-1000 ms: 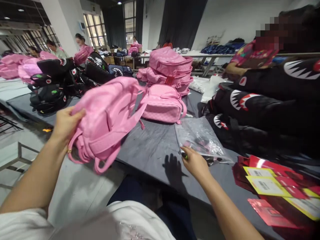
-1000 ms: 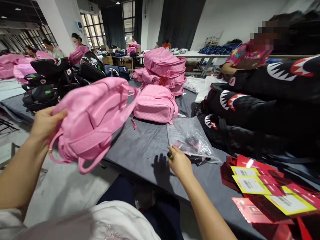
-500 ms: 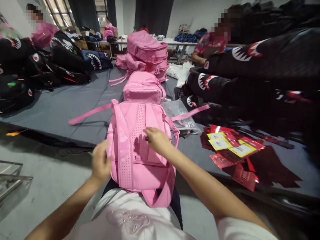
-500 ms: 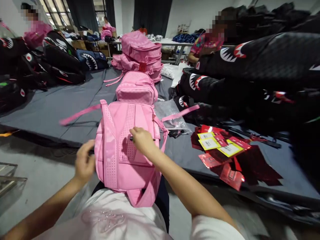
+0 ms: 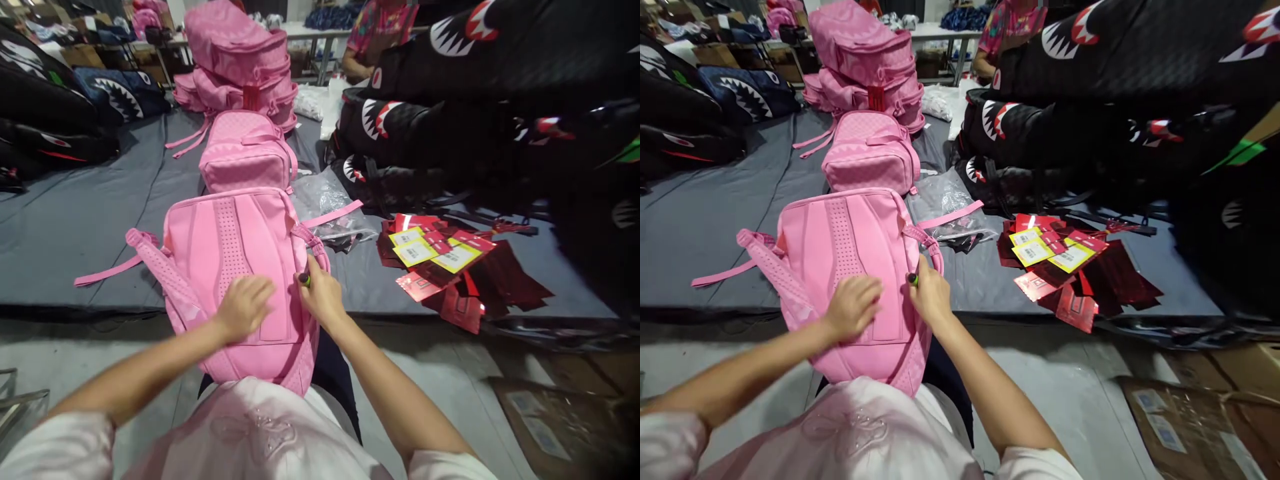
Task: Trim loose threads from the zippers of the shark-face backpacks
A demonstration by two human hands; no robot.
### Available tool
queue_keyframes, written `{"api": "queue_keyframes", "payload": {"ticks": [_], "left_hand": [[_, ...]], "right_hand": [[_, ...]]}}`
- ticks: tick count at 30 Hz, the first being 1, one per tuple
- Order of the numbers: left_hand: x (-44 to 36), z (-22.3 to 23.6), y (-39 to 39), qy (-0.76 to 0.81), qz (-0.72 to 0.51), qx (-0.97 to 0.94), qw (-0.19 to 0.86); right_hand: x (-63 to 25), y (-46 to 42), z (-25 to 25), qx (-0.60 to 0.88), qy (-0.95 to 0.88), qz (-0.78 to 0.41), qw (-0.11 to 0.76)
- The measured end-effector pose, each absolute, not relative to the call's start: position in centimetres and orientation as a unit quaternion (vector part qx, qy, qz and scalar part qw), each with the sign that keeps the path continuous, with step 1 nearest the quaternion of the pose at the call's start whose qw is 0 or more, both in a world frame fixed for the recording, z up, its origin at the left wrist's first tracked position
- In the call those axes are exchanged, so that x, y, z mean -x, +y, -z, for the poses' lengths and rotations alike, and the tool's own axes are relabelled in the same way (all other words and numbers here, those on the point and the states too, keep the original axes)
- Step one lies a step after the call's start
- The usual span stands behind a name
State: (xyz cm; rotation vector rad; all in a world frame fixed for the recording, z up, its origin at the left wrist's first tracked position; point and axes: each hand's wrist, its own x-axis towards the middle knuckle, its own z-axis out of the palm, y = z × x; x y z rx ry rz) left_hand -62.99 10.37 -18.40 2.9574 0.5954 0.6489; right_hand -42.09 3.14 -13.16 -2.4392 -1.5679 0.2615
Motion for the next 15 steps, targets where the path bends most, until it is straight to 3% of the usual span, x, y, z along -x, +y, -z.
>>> {"api": "queue_keyframes", "payload": {"ticks": [3, 6, 15], "left_hand": [[57.6, 13.2, 17.5, 0.095, -0.228, -0.968, -0.046], [54.6, 10.6, 21.5, 0.009, -0.140, -0.987, -0.078], [54.9, 9.9, 23.2, -0.031, -0.084, -0.996, -0.021]], "right_hand": [[42.9, 2.7, 14.2, 0.815, -0.557, -0.063, 0.144], [42.6, 2.3, 14.8, 0.798, -0.577, -0.048, 0.163], [41.8, 3.2, 15.4, 0.802, -0.582, -0.066, 0.122]]}}
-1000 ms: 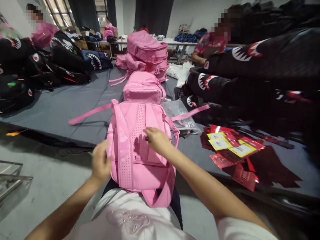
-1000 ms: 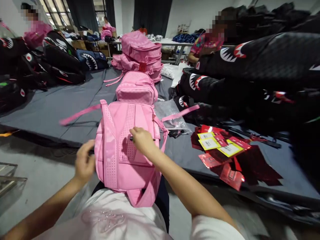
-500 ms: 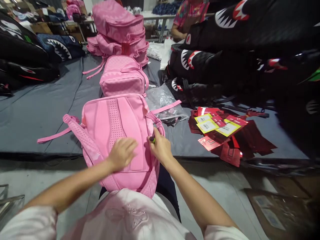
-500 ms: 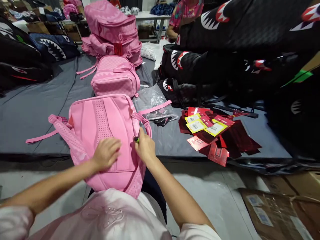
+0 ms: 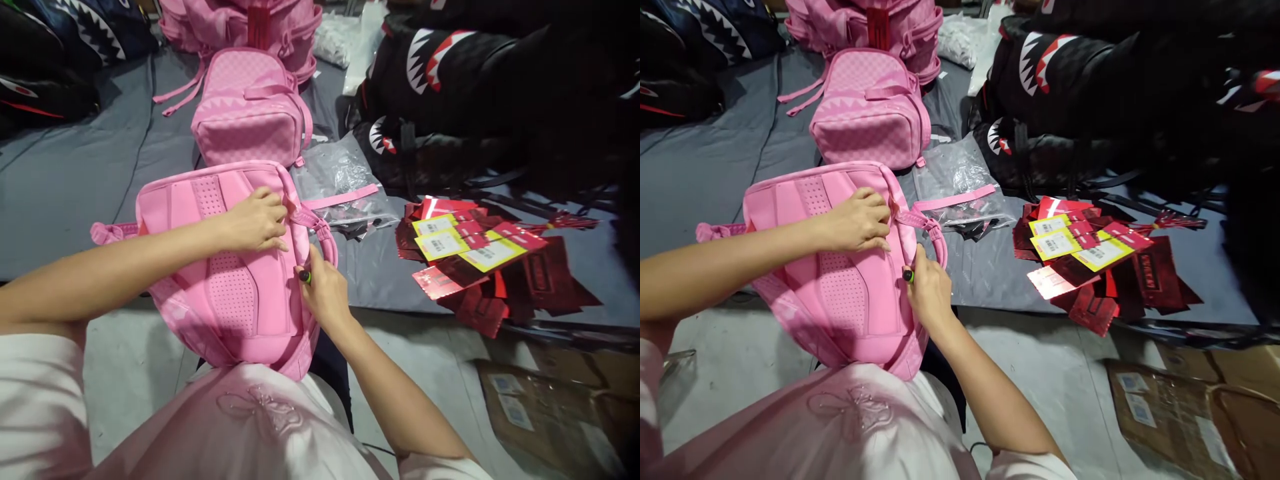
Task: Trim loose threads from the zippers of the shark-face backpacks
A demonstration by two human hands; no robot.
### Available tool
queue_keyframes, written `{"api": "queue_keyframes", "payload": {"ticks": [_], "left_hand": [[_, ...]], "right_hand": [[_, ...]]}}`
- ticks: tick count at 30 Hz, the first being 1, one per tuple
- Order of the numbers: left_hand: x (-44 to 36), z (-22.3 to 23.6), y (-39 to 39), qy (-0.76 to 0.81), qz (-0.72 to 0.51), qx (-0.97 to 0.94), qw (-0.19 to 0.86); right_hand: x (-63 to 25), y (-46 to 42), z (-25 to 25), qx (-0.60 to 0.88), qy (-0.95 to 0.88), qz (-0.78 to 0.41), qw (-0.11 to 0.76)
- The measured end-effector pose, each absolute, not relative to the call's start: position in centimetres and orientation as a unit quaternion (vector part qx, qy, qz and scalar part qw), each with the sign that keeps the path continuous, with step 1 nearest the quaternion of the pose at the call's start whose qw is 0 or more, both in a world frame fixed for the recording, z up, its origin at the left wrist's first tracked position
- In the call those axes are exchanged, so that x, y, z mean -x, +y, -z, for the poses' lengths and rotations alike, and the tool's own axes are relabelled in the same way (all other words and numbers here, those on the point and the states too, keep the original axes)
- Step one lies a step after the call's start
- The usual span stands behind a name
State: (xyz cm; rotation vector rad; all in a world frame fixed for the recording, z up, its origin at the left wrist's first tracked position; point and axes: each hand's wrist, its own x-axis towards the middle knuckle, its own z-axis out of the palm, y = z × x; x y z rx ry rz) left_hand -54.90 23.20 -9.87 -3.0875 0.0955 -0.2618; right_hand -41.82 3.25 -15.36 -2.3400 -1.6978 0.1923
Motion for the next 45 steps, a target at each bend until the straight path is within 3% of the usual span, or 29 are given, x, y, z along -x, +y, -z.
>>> {"api": "queue_keyframes", "payload": {"ticks": [6, 18, 24, 29, 31, 36, 41, 45], "left_hand": [[54.6, 10.7, 21.8, 0.030, 0.053, 0.998, -0.029], [55.8, 8.4, 28.8, -0.043, 0.109, 0.984, 0.136], [54.9, 10.6, 24.4, 0.027, 0.051, 0.997, 0.054], [55.9, 11.1, 29.0, -0.095, 0.102, 0.987, 0.079], [56.6, 11.1, 28.2, -0.107, 0.105, 0.987, 0.062], [57.1, 12.1, 21.2, -0.088, 0.114, 0.989, 0.025], [57.6, 13.4, 19.2, -0.091, 0.178, 0.980, -0.005], [58.2, 14.3, 19.1, -0.067, 0.240, 0.968, 0.001]], "right_hand": [[42.2, 3.3, 15.6, 0.798, -0.589, -0.045, 0.123], [42.1, 4.0, 15.8, 0.807, -0.575, -0.055, 0.121], [42.3, 3.7, 16.0, 0.805, -0.577, -0.051, 0.128], [41.8, 3.7, 15.8, 0.812, -0.564, -0.077, 0.133], [41.1, 3.5, 14.8, 0.801, -0.562, -0.102, 0.180], [39.3, 2.9, 10.3, 0.727, -0.504, -0.171, 0.435], [39.6, 4.0, 9.1, 0.664, -0.402, -0.388, 0.497], [40.9, 5.2, 10.8, 0.660, -0.398, -0.389, 0.505]]}}
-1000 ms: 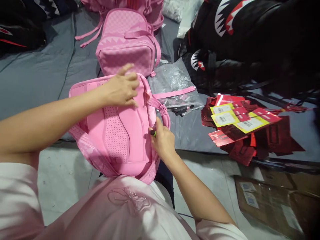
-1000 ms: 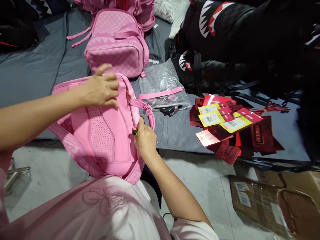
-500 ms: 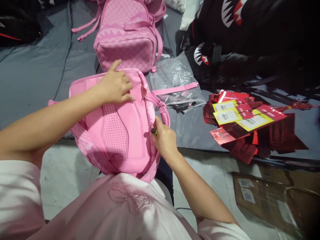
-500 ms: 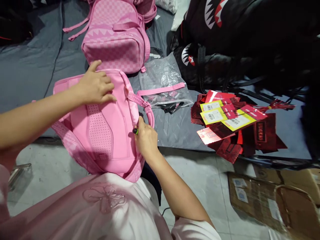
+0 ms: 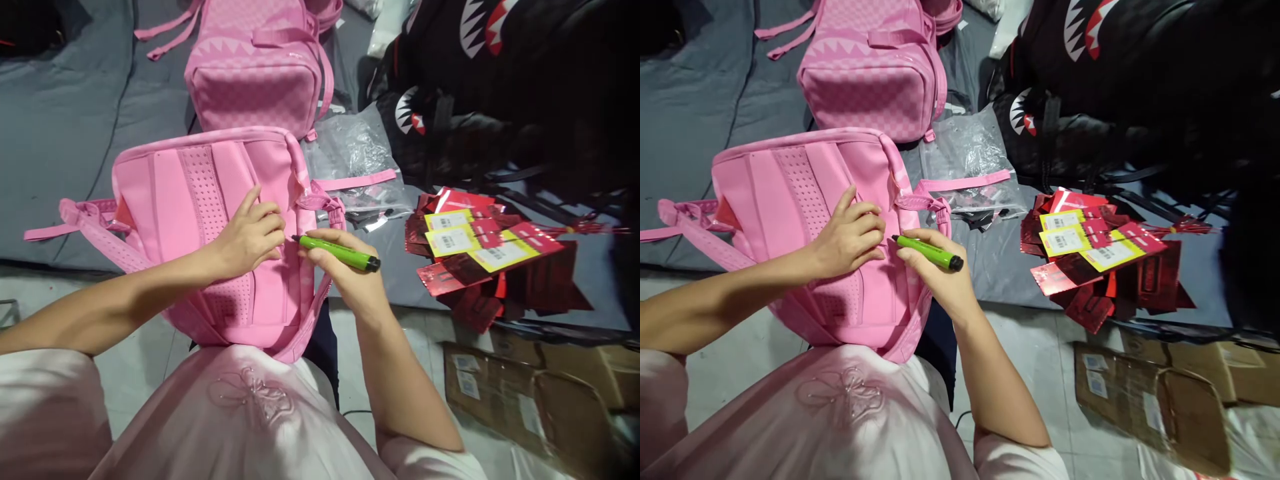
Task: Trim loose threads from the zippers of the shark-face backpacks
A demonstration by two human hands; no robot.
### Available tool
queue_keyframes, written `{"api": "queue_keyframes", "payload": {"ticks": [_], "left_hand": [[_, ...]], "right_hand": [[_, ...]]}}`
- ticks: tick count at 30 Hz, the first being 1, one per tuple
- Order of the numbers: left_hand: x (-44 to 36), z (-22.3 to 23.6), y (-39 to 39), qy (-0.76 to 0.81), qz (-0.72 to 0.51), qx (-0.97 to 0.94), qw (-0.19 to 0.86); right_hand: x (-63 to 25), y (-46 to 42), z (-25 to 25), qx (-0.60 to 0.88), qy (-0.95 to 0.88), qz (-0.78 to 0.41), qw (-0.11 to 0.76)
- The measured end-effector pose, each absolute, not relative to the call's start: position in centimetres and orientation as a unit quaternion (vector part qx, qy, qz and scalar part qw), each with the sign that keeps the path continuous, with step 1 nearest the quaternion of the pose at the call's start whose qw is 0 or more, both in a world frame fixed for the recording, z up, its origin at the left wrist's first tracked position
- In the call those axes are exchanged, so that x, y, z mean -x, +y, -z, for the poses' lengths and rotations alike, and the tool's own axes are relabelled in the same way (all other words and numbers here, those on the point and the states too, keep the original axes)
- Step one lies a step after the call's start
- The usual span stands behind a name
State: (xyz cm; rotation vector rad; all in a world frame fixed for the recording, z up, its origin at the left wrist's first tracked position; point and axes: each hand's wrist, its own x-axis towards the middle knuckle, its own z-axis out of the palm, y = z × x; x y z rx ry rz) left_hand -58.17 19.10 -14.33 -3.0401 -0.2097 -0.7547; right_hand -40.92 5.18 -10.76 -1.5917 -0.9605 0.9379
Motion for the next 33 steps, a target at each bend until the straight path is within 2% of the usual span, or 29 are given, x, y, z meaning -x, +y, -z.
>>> {"api": "queue_keyframes", "payload": {"ticks": [4, 7, 12, 19, 28, 33], "left_hand": [[58.2, 15.2, 18.8, -0.064, 0.282, 0.957, 0.008], [58.2, 15.6, 18.8, -0.066, 0.280, 0.958, 0.010], [58.4, 15.7, 19.0, -0.076, 0.242, 0.967, -0.011], [58.3, 15.1, 18.9, -0.109, 0.187, 0.972, -0.093], [58.3, 15.8, 18.9, -0.112, 0.184, 0.973, -0.084], [58.2, 16.1, 18.8, -0.113, 0.192, 0.972, -0.080]], "right_hand": [[42.6, 5.9, 12.2, 0.706, -0.391, -0.284, 0.518], [43.6, 6.2, 12.8, 0.720, -0.393, -0.250, 0.515], [44.1, 6.4, 13.0, 0.726, -0.407, -0.234, 0.503], [44.0, 6.5, 13.4, 0.742, -0.417, -0.216, 0.478], [44.1, 7.1, 12.8, 0.732, -0.411, -0.234, 0.490], [43.9, 7.2, 12.6, 0.755, -0.436, -0.202, 0.447]]}}
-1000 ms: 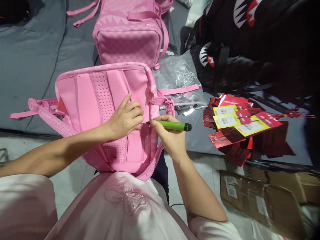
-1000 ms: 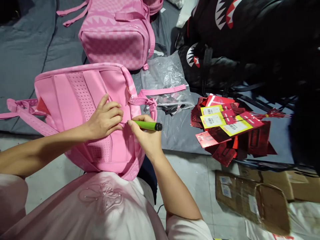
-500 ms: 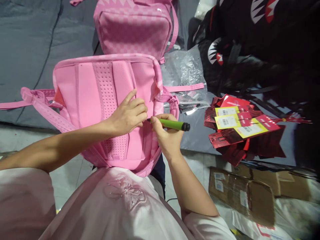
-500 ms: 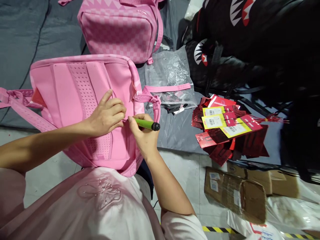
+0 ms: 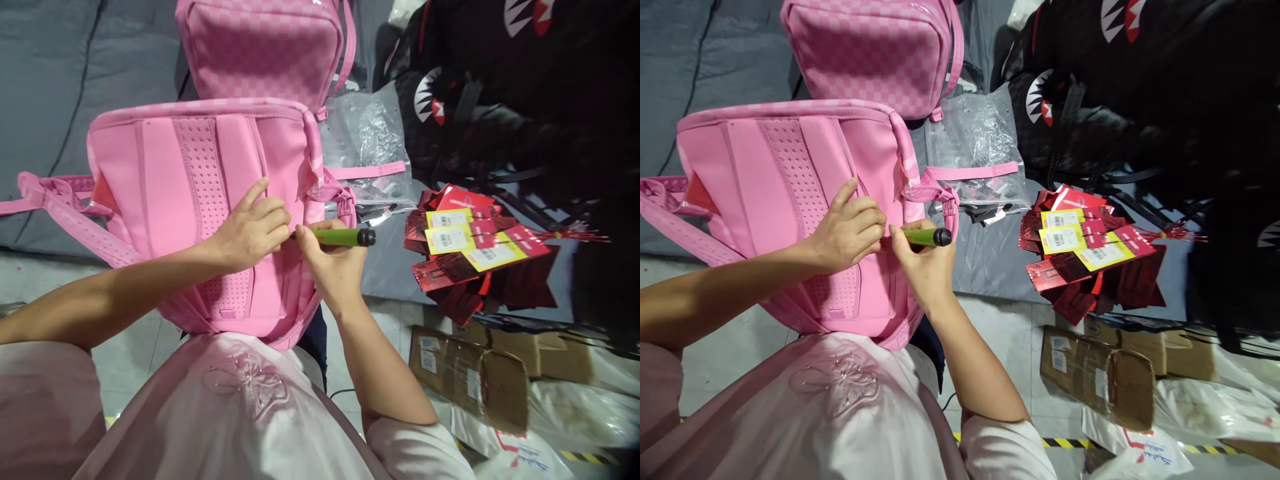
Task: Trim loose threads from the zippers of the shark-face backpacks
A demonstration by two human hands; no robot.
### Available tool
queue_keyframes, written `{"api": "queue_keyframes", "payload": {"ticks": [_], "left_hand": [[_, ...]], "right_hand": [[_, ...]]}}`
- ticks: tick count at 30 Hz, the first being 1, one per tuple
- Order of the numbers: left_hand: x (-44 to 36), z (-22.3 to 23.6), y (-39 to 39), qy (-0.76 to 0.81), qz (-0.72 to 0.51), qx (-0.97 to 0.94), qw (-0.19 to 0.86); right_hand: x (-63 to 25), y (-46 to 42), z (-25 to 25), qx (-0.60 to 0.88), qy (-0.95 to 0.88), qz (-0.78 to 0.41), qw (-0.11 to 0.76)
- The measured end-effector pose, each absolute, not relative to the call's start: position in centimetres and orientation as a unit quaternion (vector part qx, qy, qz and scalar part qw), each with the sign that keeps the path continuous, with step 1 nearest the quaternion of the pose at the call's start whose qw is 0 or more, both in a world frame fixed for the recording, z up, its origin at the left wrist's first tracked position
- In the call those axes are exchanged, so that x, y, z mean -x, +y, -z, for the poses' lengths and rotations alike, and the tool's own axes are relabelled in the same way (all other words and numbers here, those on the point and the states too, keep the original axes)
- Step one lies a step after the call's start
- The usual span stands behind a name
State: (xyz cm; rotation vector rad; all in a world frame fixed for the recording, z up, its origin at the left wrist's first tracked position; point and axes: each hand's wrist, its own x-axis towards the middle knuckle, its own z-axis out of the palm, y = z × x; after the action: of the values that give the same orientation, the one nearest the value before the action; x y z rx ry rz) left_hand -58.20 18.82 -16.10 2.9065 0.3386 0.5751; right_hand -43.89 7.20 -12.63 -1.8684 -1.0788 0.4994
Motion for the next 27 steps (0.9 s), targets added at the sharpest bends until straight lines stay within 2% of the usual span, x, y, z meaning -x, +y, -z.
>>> {"api": "queue_keyframes", "payload": {"ticks": [15, 24, 27], "left_hand": [[58.32, 16.42, 18.88, 0.108, -0.186, -0.973, 0.079], [58.27, 16.69, 18.93, 0.086, -0.271, -0.958, -0.032], [58.10, 16.04, 18.59, 0.082, -0.260, -0.961, -0.053]], "right_hand": [[43.92, 7.11, 12.60, 0.760, -0.427, -0.190, 0.452], [43.80, 6.72, 12.93, 0.747, -0.441, -0.210, 0.451], [43.74, 6.66, 13.02, 0.752, -0.448, -0.196, 0.442]]}}
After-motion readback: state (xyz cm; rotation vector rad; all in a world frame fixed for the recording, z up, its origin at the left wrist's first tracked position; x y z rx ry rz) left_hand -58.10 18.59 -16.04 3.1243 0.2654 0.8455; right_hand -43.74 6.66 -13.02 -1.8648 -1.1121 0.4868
